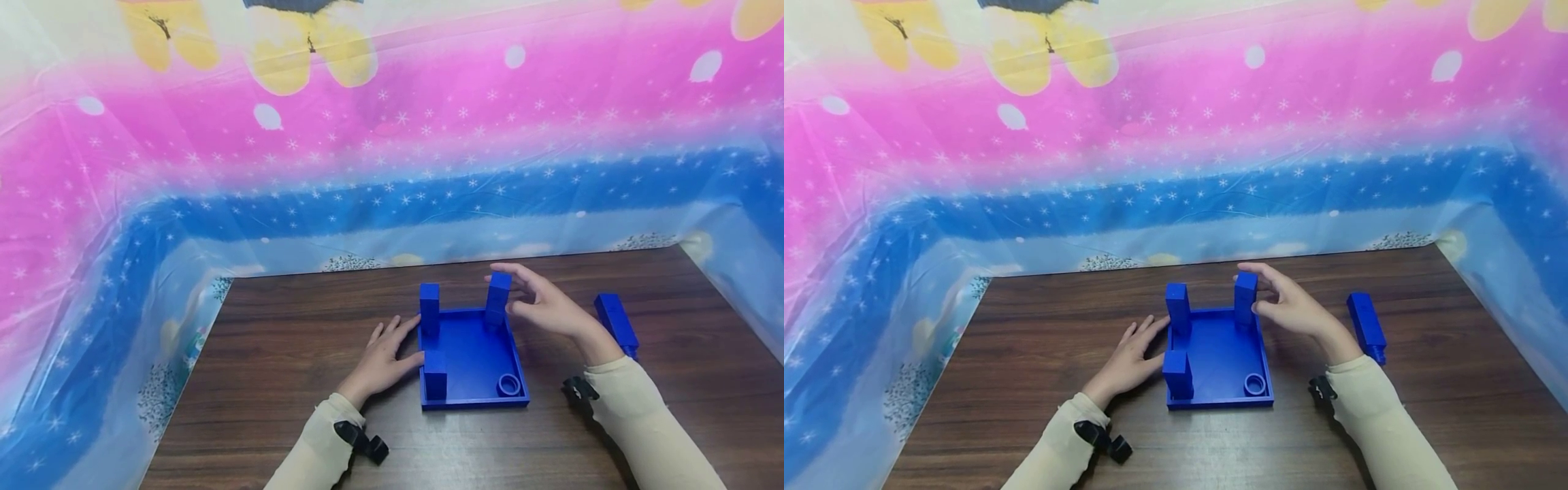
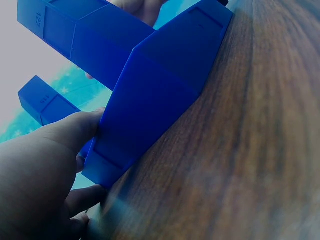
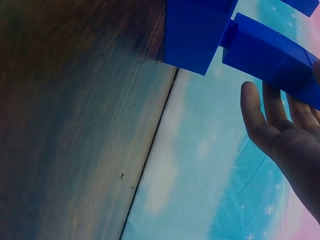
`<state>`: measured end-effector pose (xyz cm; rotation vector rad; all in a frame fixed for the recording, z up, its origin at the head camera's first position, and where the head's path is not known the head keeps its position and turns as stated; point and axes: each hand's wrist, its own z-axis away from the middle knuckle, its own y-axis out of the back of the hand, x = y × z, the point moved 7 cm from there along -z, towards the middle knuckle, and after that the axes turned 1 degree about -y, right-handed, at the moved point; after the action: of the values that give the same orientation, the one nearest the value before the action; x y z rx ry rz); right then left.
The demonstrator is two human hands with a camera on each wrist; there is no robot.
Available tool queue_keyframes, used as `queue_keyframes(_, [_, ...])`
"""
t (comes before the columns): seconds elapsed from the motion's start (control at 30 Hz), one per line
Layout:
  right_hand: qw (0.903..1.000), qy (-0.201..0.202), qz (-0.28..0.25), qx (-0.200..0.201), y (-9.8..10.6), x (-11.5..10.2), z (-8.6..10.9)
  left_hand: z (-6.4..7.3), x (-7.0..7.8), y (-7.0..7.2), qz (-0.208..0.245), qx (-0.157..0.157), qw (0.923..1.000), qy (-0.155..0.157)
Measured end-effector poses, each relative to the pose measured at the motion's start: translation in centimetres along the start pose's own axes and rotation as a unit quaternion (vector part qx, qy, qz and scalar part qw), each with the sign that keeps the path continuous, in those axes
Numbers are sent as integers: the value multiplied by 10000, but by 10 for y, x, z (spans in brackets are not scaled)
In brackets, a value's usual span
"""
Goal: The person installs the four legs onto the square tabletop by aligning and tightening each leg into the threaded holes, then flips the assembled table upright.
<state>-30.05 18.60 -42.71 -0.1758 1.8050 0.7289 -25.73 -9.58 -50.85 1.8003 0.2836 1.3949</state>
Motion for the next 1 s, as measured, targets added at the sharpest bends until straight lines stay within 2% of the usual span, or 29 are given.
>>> queue_keyframes(0.2, [10000,-15,-5,-7,-1,-1,-1,0,1,1,32,-3,10000,7])
queue_keyframes(0.47, [9993,-119,291,180,0,1,0,0,1,1,36,9,10000,-12])
queue_keyframes(0.7, [9988,-211,416,176,0,0,0,-1,1,1,1,19,10000,-41])
queue_keyframes(1.0, [9988,-213,395,184,-1,-1,1,1,0,0,3,-11,10000,11])
